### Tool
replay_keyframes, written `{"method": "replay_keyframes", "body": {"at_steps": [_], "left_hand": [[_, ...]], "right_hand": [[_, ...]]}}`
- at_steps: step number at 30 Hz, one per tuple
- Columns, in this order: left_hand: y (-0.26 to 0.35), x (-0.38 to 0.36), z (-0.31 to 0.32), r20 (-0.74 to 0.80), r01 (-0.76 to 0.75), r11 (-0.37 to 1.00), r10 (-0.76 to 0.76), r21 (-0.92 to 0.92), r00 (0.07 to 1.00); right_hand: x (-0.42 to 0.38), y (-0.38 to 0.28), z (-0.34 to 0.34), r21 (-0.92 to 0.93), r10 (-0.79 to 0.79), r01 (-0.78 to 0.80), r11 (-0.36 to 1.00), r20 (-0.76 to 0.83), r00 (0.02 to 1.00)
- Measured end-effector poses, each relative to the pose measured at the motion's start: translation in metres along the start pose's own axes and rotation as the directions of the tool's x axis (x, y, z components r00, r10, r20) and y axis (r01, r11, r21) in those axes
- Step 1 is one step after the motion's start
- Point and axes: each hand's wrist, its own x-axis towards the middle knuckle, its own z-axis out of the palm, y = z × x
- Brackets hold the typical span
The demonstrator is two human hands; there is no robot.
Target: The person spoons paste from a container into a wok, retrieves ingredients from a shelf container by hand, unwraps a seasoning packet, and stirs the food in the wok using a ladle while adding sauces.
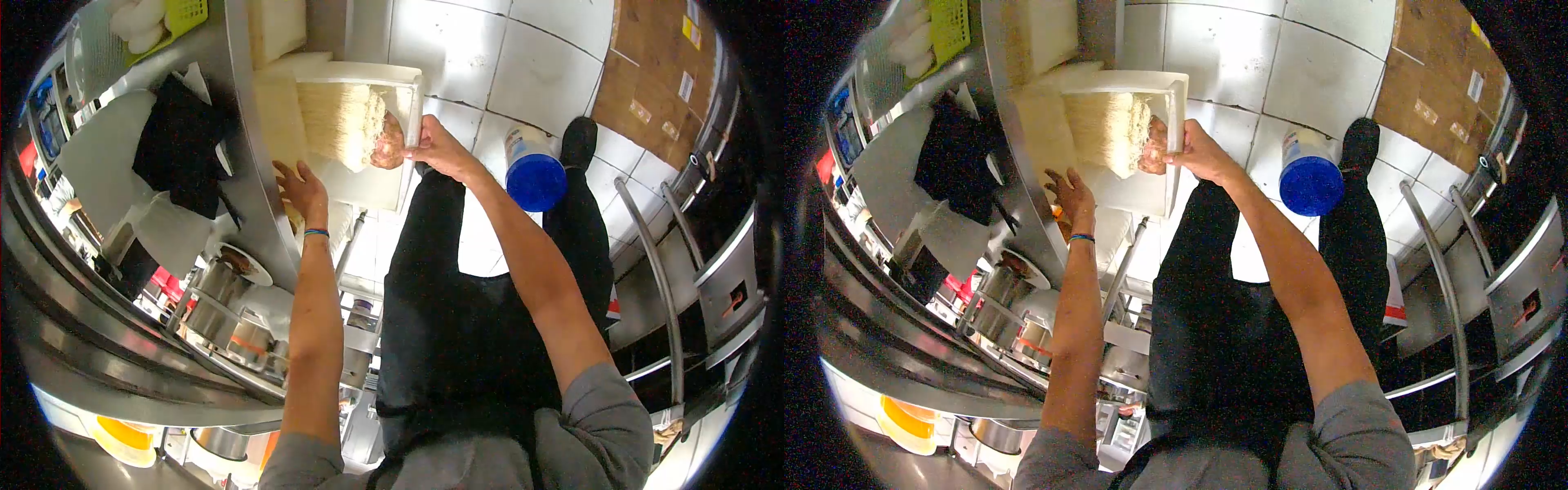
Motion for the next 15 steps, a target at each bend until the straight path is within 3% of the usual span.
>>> {"method": "replay_keyframes", "body": {"at_steps": [6,9,12,13,15], "left_hand": [[0.013,-0.005,-0.019,0.094,0.089,0.995,-0.086,-0.037,0.992],[0.018,-0.005,-0.024,0.026,0.065,0.997,-0.064,-0.03,0.998],[0.042,0.007,-0.054,0.065,0.109,0.989,-0.102,-0.101,0.993],[0.045,0.016,-0.061,0.137,0.126,0.943,-0.086,-0.309,0.987],[0.055,0.035,-0.061,0.022,0.115,0.892,-0.117,-0.438,0.993]], "right_hand": [[0.0,0.01,0.007,0.024,-0.064,0.066,0.998,-0.066,0.996],[-0.007,0.003,0.015,0.14,-0.218,0.225,0.964,-0.063,0.974],[-0.018,-0.01,0.016,0.0,-0.156,0.157,0.988,-0.119,0.981],[-0.025,-0.023,0.02,0.121,-0.12,0.134,0.984,-0.116,0.986],[-0.026,-0.009,0.024,0.04,-0.201,0.209,0.977,-0.154,0.967]]}}
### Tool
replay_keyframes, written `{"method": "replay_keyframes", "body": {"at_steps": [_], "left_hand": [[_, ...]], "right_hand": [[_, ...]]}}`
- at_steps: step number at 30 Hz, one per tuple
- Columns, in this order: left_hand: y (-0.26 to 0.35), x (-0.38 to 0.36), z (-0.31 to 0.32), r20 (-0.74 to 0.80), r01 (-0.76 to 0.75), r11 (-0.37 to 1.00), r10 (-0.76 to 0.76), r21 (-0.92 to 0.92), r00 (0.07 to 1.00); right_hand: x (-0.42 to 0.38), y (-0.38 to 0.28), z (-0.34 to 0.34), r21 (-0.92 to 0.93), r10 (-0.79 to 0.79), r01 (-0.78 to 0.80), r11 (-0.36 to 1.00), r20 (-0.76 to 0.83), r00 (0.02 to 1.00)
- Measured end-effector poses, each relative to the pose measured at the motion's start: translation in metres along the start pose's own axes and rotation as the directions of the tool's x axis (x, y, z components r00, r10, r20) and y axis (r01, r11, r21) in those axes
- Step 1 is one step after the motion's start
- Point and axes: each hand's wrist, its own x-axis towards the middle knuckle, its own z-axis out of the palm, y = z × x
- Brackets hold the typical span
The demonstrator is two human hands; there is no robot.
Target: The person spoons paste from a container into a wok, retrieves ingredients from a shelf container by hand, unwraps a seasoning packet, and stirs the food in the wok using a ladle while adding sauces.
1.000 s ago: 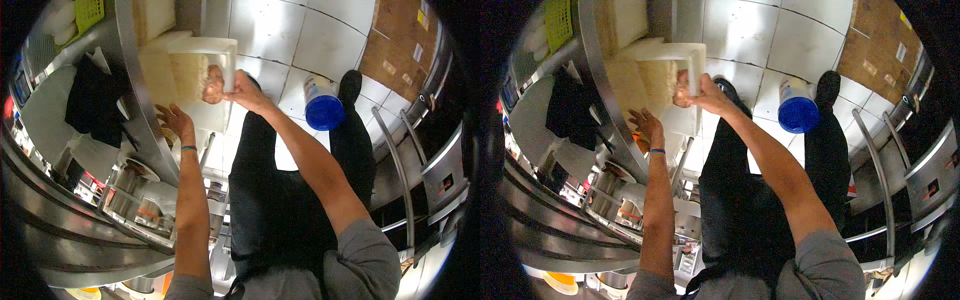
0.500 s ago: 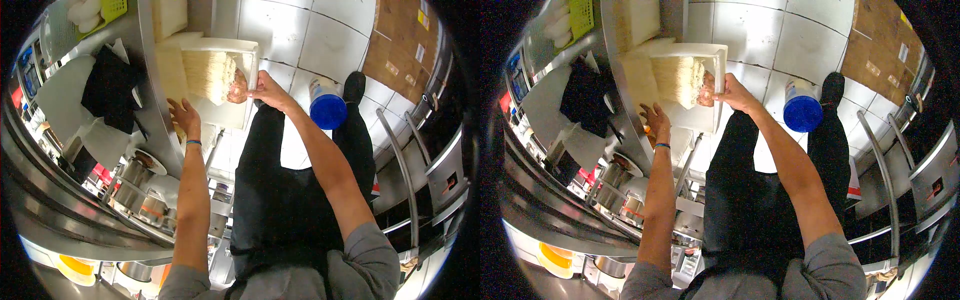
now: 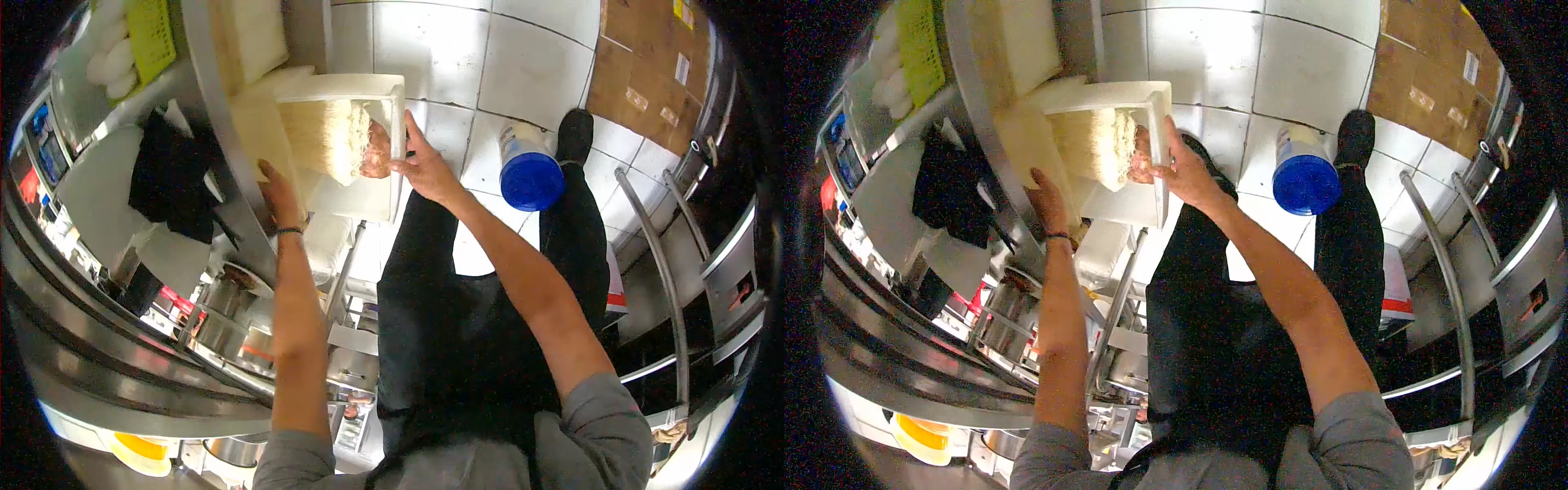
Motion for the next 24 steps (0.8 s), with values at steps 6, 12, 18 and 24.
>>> {"method": "replay_keyframes", "body": {"at_steps": [6,12,18,24], "left_hand": [[-0.088,0.082,0.056,-0.022,-0.086,0.797,0.123,0.598,0.992],[-0.102,0.086,0.065,-0.003,-0.114,0.533,0.214,0.838,0.977],[-0.092,0.059,0.054,0.066,-0.259,0.691,0.293,0.675,0.954],[-0.097,0.059,0.063,0.127,-0.344,0.689,0.346,0.638,0.93]], "right_hand": [[-0.017,0.03,0.002,-0.049,-0.035,0.034,0.998,-0.037,0.999],[-0.017,0.02,0.022,0.044,0.058,-0.055,0.998,-0.08,0.995],[0.06,0.038,0.121,-0.147,-0.242,0.233,0.961,-0.046,0.969],[0.145,-0.037,0.113,-0.459,0.061,0.011,0.888,0.142,0.988]]}}
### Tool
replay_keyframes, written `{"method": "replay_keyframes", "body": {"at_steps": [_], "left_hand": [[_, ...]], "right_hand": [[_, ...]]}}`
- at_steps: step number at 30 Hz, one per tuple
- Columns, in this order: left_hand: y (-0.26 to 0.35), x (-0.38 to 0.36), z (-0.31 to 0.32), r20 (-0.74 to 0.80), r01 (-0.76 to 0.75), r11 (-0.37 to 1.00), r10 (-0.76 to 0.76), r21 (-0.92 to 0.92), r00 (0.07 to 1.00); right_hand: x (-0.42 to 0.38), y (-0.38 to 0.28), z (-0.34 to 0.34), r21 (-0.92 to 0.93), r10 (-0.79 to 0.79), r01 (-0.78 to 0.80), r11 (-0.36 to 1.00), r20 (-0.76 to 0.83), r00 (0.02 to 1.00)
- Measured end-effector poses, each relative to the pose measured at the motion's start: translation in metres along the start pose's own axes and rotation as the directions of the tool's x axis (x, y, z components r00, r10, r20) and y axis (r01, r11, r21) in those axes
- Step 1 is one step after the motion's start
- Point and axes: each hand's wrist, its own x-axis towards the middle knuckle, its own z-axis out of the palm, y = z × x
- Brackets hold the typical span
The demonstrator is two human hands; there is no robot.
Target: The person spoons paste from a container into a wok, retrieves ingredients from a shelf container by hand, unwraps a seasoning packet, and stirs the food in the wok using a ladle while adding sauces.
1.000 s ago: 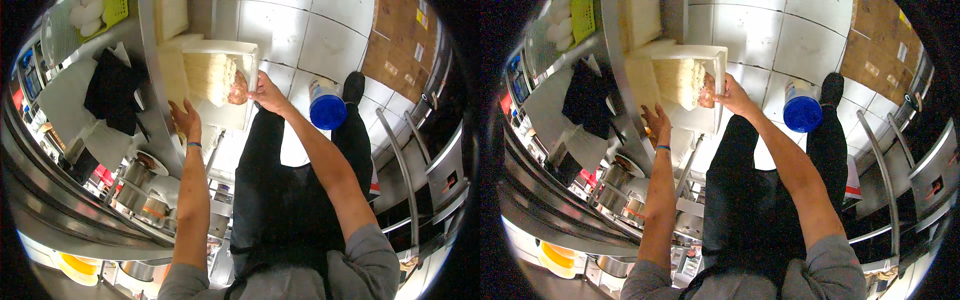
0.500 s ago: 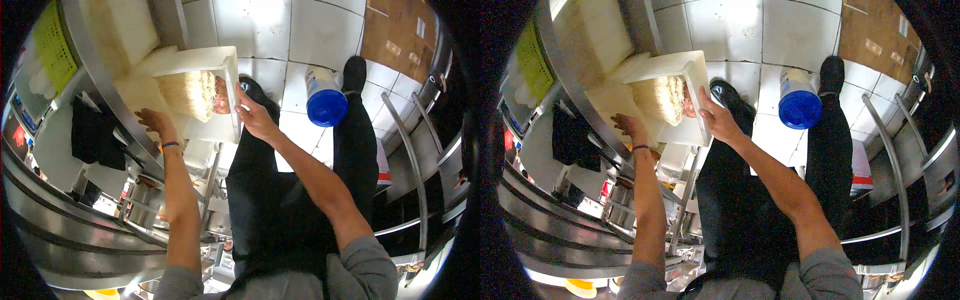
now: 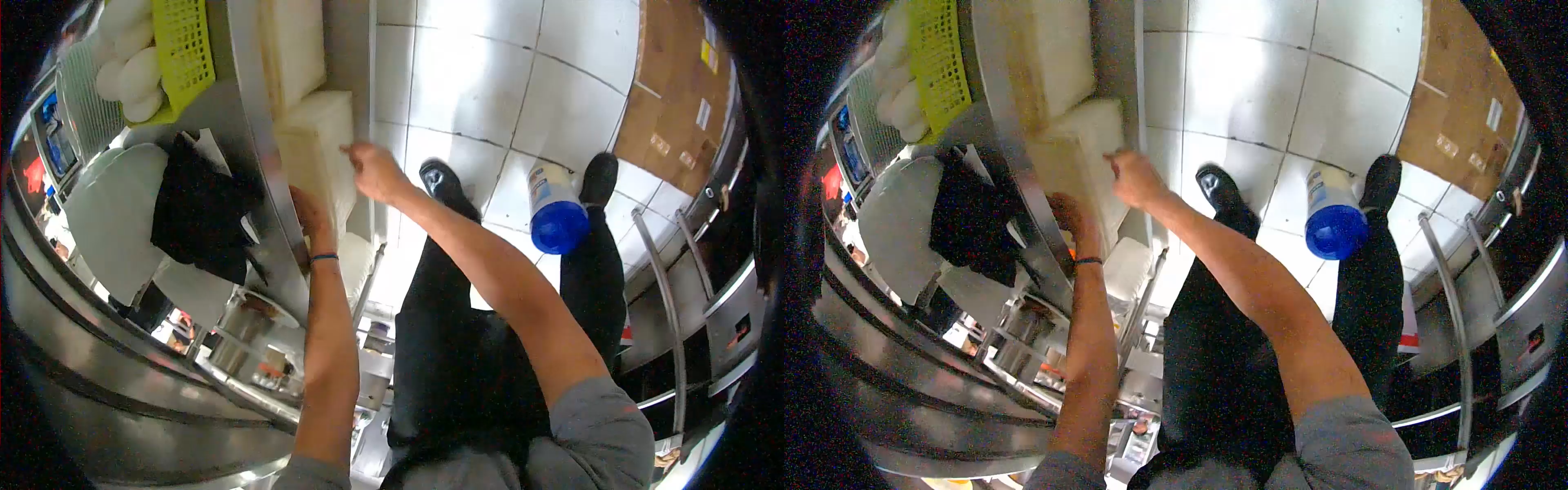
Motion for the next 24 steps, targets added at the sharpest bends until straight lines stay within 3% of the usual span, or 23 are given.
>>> {"method": "replay_keyframes", "body": {"at_steps": [3,5,6,8,10,13,17,19,21,24], "left_hand": [[0.002,-0.003,-0.008,-0.022,0.005,0.993,-0.008,-0.118,1.0],[0.028,0.002,-0.047,-0.034,0.054,0.898,-0.077,-0.436,0.996],[0.047,0.006,-0.073,-0.036,0.074,0.792,-0.12,-0.606,0.992],[0.082,0.021,-0.1,-0.044,0.1,0.722,-0.178,-0.685,0.983],[0.108,0.037,-0.124,-0.041,0.128,0.646,-0.239,-0.752,0.97],[0.144,0.067,-0.164,-0.153,-0.044,0.843,-0.046,-0.537,0.987],[0.148,0.102,-0.162,0.065,0.057,0.756,-0.02,-0.652,0.998],[0.143,0.1,-0.145,-0.01,-0.016,0.772,0.013,-0.635,1.0],[0.143,0.097,-0.142,-0.207,-0.207,0.823,0.111,-0.529,0.972],[0.154,0.092,-0.162,-0.114,-0.096,0.804,0.035,-0.586,0.993]], "right_hand": [[0.063,-0.039,-0.04,0.143,-0.196,0.246,0.959,-0.295,0.935],[0.118,-0.085,-0.041,0.285,-0.044,0.181,0.941,-0.428,0.903],[0.141,-0.1,-0.035,0.199,-0.034,0.128,0.972,-0.417,0.908],[0.175,-0.123,-0.03,0.02,-0.017,0.027,0.999,-0.405,0.914],[0.182,-0.127,-0.035,0.112,-0.07,0.118,0.987,-0.365,0.928],[0.171,-0.109,-0.052,0.244,-0.13,0.206,0.948,-0.293,0.947],[0.151,-0.109,-0.074,0.262,-0.199,0.281,0.923,-0.299,0.933],[0.148,-0.098,-0.081,0.402,-0.19,0.276,0.873,-0.241,0.952],[0.136,-0.098,-0.096,0.439,-0.159,0.222,0.87,-0.177,0.971],[0.12,-0.09,-0.117,0.404,-0.137,0.197,0.893,-0.172,0.975]]}}
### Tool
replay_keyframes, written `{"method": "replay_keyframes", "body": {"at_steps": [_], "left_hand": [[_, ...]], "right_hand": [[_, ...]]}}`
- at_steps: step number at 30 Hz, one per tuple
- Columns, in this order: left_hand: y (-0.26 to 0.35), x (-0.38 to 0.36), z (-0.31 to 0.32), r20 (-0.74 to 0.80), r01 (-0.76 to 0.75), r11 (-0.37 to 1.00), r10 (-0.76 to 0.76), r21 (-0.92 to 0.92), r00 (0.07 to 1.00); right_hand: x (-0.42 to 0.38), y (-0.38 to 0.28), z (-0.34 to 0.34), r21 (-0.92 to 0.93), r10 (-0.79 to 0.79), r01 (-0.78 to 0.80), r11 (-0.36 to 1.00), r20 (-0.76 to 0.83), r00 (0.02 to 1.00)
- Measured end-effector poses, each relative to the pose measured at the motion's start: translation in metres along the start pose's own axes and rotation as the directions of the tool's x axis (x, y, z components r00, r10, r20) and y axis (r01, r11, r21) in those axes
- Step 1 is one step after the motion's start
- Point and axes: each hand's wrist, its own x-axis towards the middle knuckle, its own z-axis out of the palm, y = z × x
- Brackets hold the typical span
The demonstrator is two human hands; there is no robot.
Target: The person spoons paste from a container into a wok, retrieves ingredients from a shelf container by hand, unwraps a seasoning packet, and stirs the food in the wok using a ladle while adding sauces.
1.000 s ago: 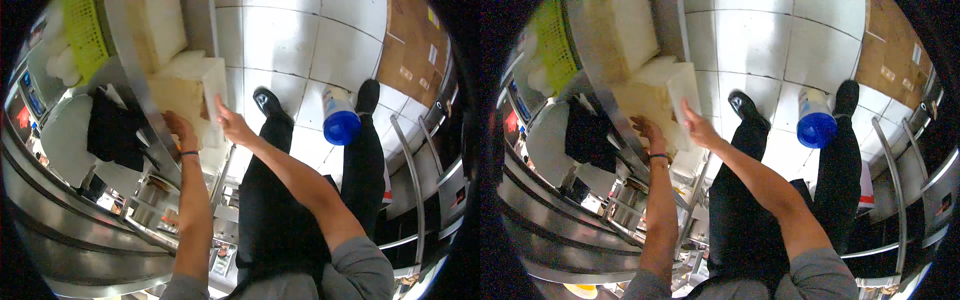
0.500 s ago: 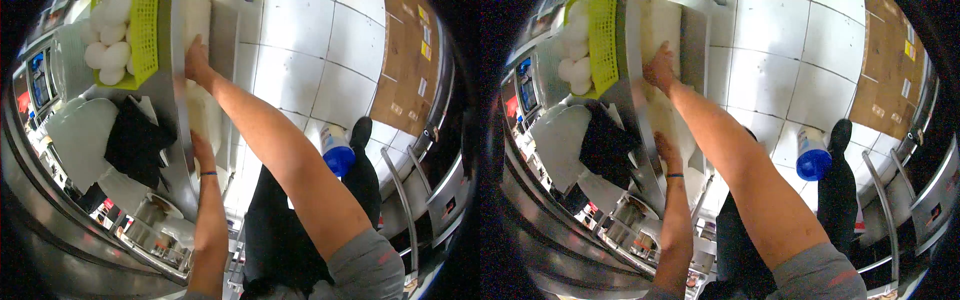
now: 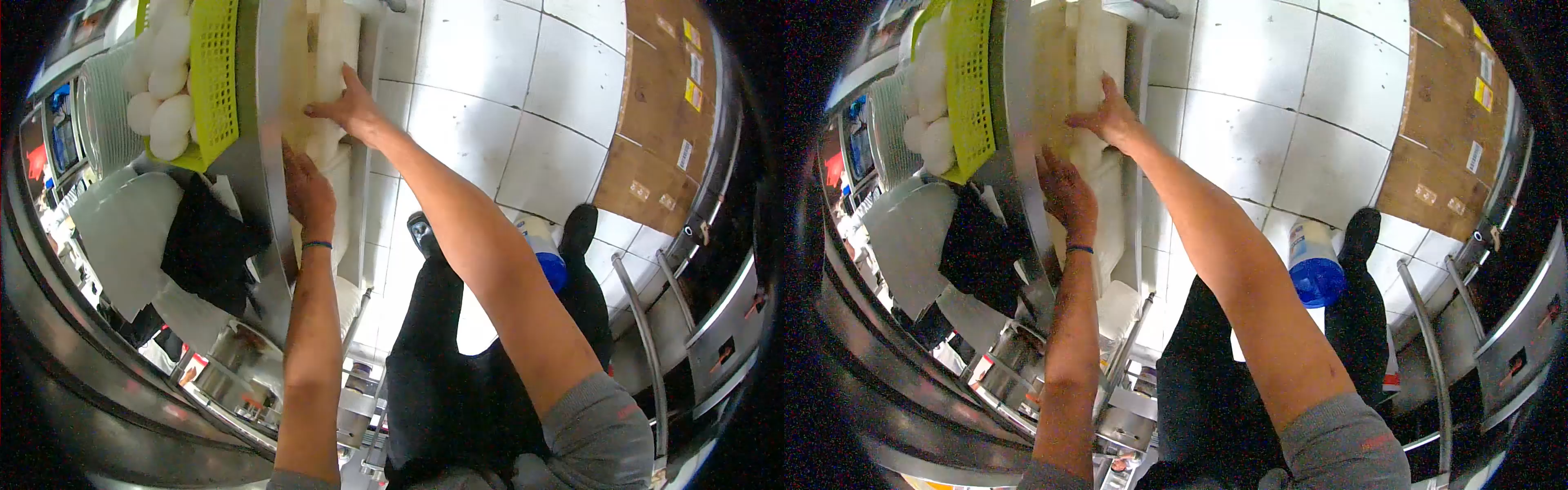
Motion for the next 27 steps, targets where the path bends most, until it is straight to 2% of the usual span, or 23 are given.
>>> {"method": "replay_keyframes", "body": {"at_steps": [2,5,7,8,11,13,16,18,21,24,25,26,27], "left_hand": [[-0.012,0.002,0.007,-0.023,-0.077,0.996,0.078,0.037,0.997],[-0.025,0.0,0.015,-0.09,-0.105,0.988,0.115,0.109,0.989],[-0.013,-0.001,0.011,-0.162,-0.137,0.958,0.181,0.251,0.97],[-0.017,0.0,0.015,-0.147,-0.127,0.966,0.162,0.224,0.976],[-0.037,0.003,0.024,-0.111,-0.087,0.98,0.107,0.177,0.988],[-0.038,0.004,0.024,-0.107,-0.051,0.981,0.071,0.185,0.992],[-0.023,0.002,0.018,-0.155,-0.036,0.946,0.091,0.322,0.984],[-0.025,0.001,0.02,-0.17,-0.041,0.946,0.1,0.321,0.98],[-0.025,0.0,0.02,-0.171,-0.023,0.95,0.08,0.31,0.982],[-0.02,-0.002,0.019,-0.154,0.006,0.949,0.045,0.314,0.987],[-0.018,-0.004,0.018,-0.149,0.017,0.947,0.033,0.322,0.988],[-0.018,-0.003,0.018,-0.144,-0.01,0.953,0.056,0.302,0.988],[-0.018,-0.001,0.017,-0.142,-0.035,0.959,0.078,0.282,0.987]], "right_hand": [[0.001,0.029,-0.014,0.087,-0.139,0.146,0.985,-0.08,0.987],[-0.043,0.017,-0.06,0.332,-0.093,0.094,0.939,-0.02,0.995],[-0.07,0.005,-0.089,0.248,-0.033,0.044,0.968,-0.048,0.998],[-0.081,-0.001,-0.102,0.204,-0.002,0.015,0.979,-0.063,0.998],[-0.105,-0.01,-0.132,0.225,0.021,0.002,0.974,-0.098,0.995],[-0.108,-0.009,-0.137,0.211,-0.011,0.034,0.977,-0.112,0.994],[-0.113,-0.005,-0.141,0.199,-0.013,0.034,0.979,-0.101,0.995],[-0.113,-0.006,-0.14,0.201,-0.053,0.071,0.977,-0.096,0.994],[-0.133,-0.029,-0.153,0.246,0.129,-0.126,0.961,0.004,0.992],[-0.139,-0.013,-0.156,0.195,0.098,-0.082,0.977,-0.073,0.992],[-0.141,-0.006,-0.152,-0.12,-0.023,-0.006,0.993,-0.242,0.97],[-0.144,-0.009,-0.143,-0.431,-0.191,0.021,0.902,-0.355,0.915],[-0.146,-0.013,-0.132,-0.696,-0.382,-0.002,0.718,-0.397,0.834]]}}
